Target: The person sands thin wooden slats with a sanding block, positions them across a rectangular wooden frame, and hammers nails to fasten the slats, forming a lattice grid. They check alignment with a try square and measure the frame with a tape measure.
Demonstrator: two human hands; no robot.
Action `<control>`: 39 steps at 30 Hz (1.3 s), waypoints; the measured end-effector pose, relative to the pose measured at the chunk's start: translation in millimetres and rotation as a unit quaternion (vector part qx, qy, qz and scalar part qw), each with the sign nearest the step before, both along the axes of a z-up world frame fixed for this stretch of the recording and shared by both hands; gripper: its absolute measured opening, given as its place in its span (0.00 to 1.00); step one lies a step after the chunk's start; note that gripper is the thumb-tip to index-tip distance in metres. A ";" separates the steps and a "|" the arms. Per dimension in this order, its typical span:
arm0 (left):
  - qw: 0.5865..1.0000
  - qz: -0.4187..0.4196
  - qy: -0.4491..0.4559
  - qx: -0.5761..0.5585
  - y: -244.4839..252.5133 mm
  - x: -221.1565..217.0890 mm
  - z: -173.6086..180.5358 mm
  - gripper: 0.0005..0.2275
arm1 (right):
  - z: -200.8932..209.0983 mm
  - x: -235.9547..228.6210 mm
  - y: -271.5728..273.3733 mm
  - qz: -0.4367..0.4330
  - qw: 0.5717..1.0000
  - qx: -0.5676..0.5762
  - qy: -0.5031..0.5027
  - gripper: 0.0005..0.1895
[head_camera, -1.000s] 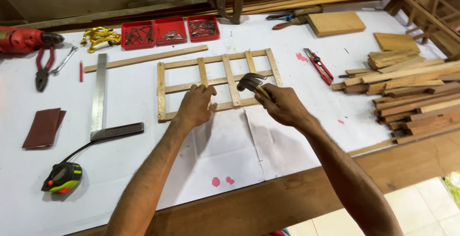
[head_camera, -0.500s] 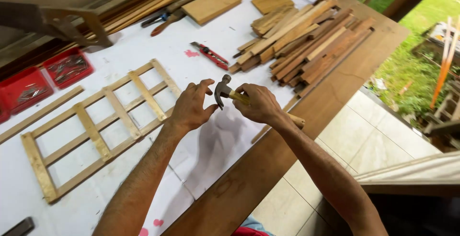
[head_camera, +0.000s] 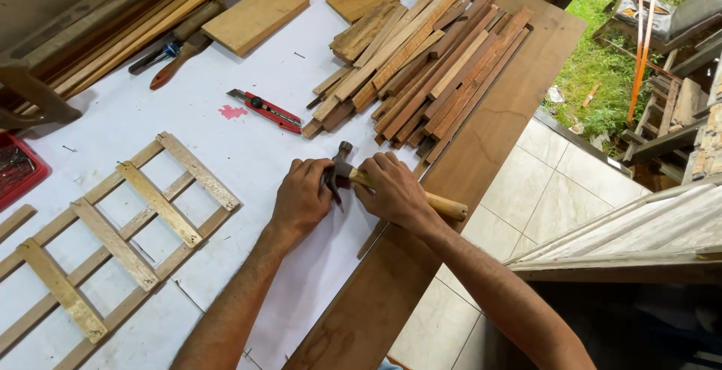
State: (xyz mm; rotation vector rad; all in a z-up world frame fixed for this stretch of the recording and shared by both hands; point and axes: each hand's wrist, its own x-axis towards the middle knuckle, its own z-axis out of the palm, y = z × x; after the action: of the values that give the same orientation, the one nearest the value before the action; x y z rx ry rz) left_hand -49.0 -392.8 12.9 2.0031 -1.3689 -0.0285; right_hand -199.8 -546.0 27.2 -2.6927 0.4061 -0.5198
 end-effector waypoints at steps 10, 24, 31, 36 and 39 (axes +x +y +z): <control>0.999 0.031 -0.037 0.013 54.8 0.1 26.2 0.21 | 10.4 6.6 12.0 0.036 0.992 0.057 -0.107 0.18; 0.970 0.205 -0.127 -0.033 289.4 4.7 81.6 0.19 | 89.8 88.4 211.5 0.225 0.967 0.062 -0.102 0.19; 0.943 0.318 -0.093 -0.010 390.6 19.7 64.8 0.17 | 71.1 153.5 289.6 0.346 0.937 0.018 -0.049 0.20; 0.936 0.345 -0.035 0.057 410.9 52.1 26.0 0.19 | 40.6 192.4 319.2 0.367 0.930 -0.004 0.011 0.20; 0.936 0.327 -0.014 0.132 408.8 68.5 21.3 0.24 | 15.8 215.2 326.0 0.404 0.914 -0.016 0.023 0.24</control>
State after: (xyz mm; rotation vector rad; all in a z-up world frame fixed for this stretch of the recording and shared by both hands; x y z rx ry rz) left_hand 19.6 16.1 34.2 2.6046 -0.6772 0.1240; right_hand 15.4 -219.9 43.0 -2.5903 -0.6963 -0.2052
